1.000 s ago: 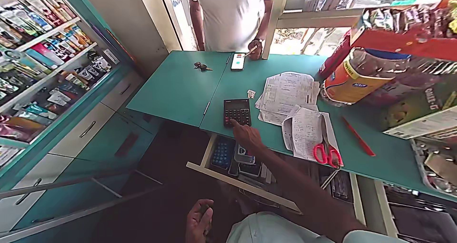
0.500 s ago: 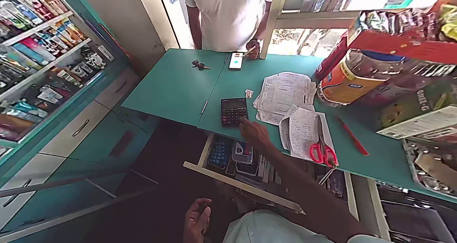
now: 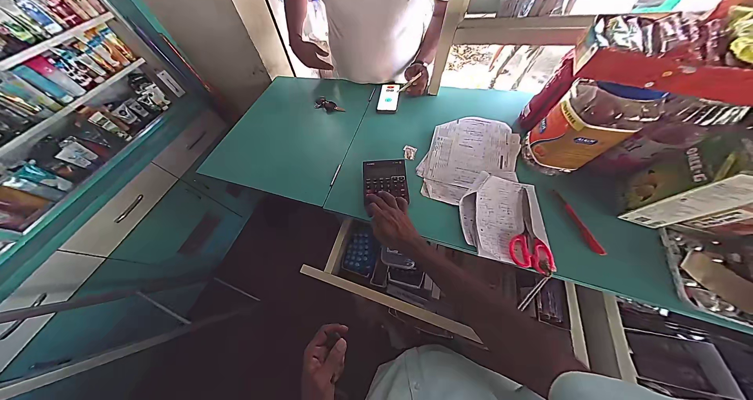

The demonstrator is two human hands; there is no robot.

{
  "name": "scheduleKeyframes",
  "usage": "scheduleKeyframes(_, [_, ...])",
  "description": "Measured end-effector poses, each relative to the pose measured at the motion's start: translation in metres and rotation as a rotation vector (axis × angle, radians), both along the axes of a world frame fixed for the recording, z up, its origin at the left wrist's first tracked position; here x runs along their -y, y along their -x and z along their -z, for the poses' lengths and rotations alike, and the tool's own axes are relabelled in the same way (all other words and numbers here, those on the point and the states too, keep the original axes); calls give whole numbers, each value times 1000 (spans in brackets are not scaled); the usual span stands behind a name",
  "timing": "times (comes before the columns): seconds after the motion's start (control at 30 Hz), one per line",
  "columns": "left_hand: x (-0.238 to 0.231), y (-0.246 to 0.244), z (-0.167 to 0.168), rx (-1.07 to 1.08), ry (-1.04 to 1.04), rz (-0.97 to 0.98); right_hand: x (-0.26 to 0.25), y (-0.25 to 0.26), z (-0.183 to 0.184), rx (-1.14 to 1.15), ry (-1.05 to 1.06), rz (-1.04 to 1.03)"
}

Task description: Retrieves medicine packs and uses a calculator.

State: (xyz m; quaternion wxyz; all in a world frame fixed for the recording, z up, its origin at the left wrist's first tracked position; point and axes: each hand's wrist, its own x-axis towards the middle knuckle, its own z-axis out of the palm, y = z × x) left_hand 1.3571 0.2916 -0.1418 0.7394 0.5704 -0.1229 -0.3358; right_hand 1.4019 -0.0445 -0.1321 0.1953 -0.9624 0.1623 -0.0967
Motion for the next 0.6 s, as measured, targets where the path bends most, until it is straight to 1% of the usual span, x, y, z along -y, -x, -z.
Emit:
scheduleKeyframes(0.03, [-1, 0, 0, -3, 1, -11, 0, 3, -1, 18, -20, 11])
scheduleKeyframes(0.1, [-7, -1, 3, -2, 6, -19, 5, 17, -4, 147, -62, 70])
scheduleKeyframes(0.17, [-10, 0, 6, -2, 10, -31, 16, 28, 0, 244, -49, 168])
scheduleKeyframes(0.23, [-12, 1, 7, -11, 3, -29, 24, 33, 8, 287, -43, 203])
scheduleKeyframes(0.33, [-9, -1, 4, -19, -6, 2, 28, 30, 8, 206, -16, 167])
scheduleKeyframes(0.37, [-7, -1, 2, -17, -8, 8, 28, 28, 5, 145, -13, 156])
scheduleKeyframes(0.53, [-1, -5, -4, 7, -18, 10, 29, 31, -9, 40, -15, 118])
scheduleKeyframes(0.6, [-2, -8, -3, 26, -7, 22, 31, 37, -10, 124, -9, 121])
